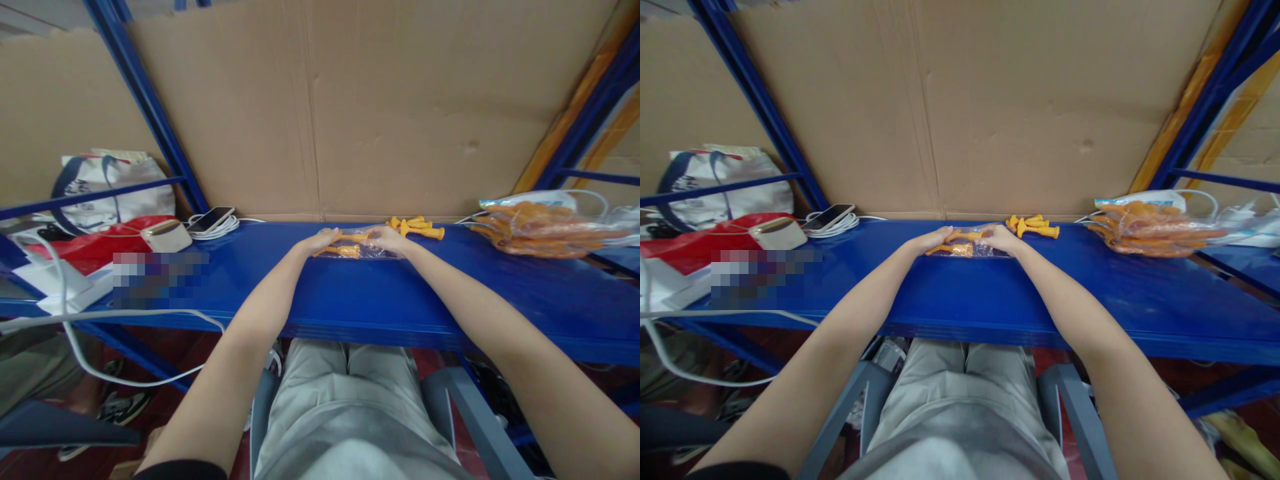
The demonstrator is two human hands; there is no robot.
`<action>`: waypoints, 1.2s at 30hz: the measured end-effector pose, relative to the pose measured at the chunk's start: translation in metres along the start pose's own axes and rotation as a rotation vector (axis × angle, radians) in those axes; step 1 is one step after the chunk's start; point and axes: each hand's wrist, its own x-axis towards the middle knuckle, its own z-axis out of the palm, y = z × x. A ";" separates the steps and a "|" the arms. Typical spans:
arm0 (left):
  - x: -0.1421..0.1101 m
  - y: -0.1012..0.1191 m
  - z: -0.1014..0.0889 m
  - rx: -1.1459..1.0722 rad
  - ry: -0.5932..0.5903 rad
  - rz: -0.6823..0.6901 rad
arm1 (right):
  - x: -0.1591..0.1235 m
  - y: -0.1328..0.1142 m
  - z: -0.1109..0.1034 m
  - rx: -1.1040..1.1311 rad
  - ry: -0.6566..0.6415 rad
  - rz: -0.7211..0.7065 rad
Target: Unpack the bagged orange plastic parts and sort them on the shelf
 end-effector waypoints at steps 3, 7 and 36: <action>0.001 0.000 0.001 0.018 -0.030 -0.017 | 0.004 0.007 0.002 0.091 0.040 0.011; -0.002 0.003 -0.001 0.194 -0.023 0.039 | 0.010 0.013 0.006 0.129 0.104 -0.004; -0.010 0.015 -0.004 0.534 -0.106 -0.017 | 0.023 0.028 0.012 0.253 0.188 -0.078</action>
